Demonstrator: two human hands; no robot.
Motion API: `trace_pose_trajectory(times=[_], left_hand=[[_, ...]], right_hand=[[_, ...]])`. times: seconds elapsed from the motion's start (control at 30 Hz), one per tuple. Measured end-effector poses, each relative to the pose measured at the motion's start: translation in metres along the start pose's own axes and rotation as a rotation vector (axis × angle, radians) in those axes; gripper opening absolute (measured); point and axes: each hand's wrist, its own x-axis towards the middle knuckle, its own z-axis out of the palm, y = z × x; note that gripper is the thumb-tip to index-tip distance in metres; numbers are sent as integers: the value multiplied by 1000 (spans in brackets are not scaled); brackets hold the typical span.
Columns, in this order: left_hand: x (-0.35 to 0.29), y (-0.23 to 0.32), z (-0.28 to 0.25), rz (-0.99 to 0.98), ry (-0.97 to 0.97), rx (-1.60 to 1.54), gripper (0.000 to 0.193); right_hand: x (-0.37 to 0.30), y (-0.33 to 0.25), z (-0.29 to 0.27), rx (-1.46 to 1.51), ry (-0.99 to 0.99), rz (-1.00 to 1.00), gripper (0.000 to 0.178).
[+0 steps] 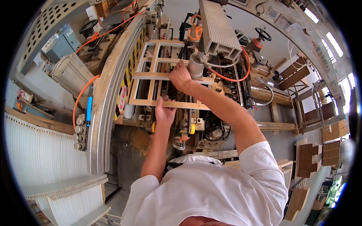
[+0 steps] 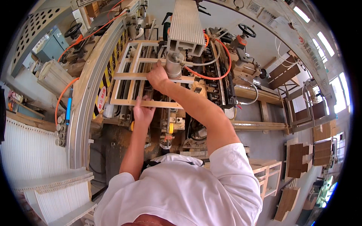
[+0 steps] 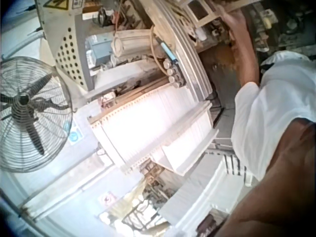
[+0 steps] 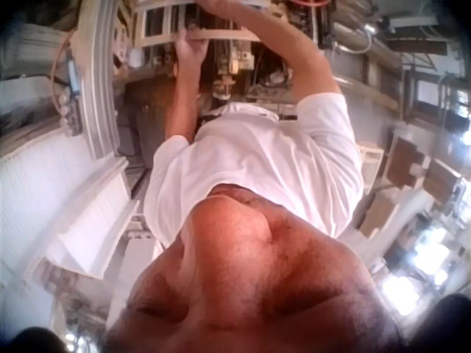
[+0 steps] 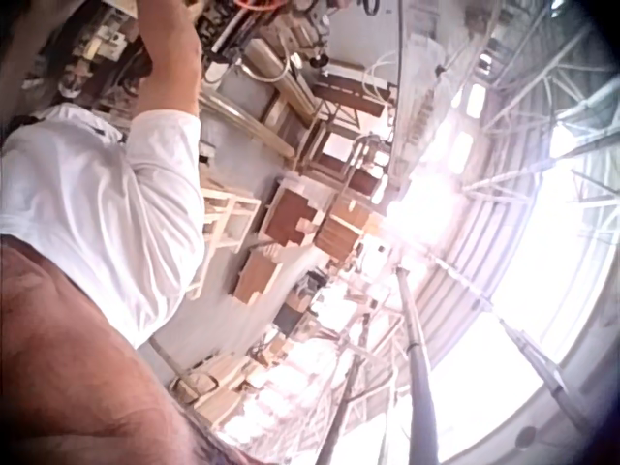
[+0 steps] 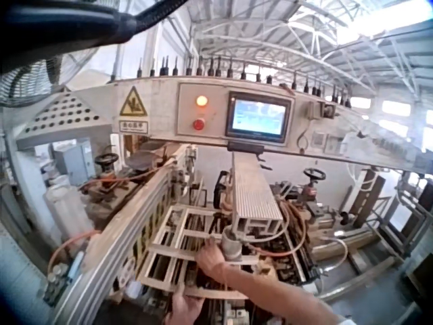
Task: The person repeatedly picks up rectangular wooden frames from a nearby stack and places them onto a woodworking machine. They align each frame under the machine's head and press a button to activate the tool, then remove the frame and return it to the stack. This cycle is performed continuously for multiple frames.
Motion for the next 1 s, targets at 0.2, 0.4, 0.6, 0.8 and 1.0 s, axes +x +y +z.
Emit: trace_pose_trajectory(times=[0.2,0.4,0.6,0.8,1.0], left_hand=[[-106,-9,-17,-131,-1,-7,27],[-199,-15,-42,-230,-133,53,32],[-270,3,-77,-361,-177,177,28],[-348,32,-114,-358,-128,206,23],[-395,58,-143,-273,13,173,20]], right_hand=[[0,6,11,6,-46,14,23],[3,-7,6,-37,-75,5,22],[10,-17,9,-9,-77,98,25],[9,-23,9,-12,-100,165,22],[8,-28,22,-54,36,195,21]])
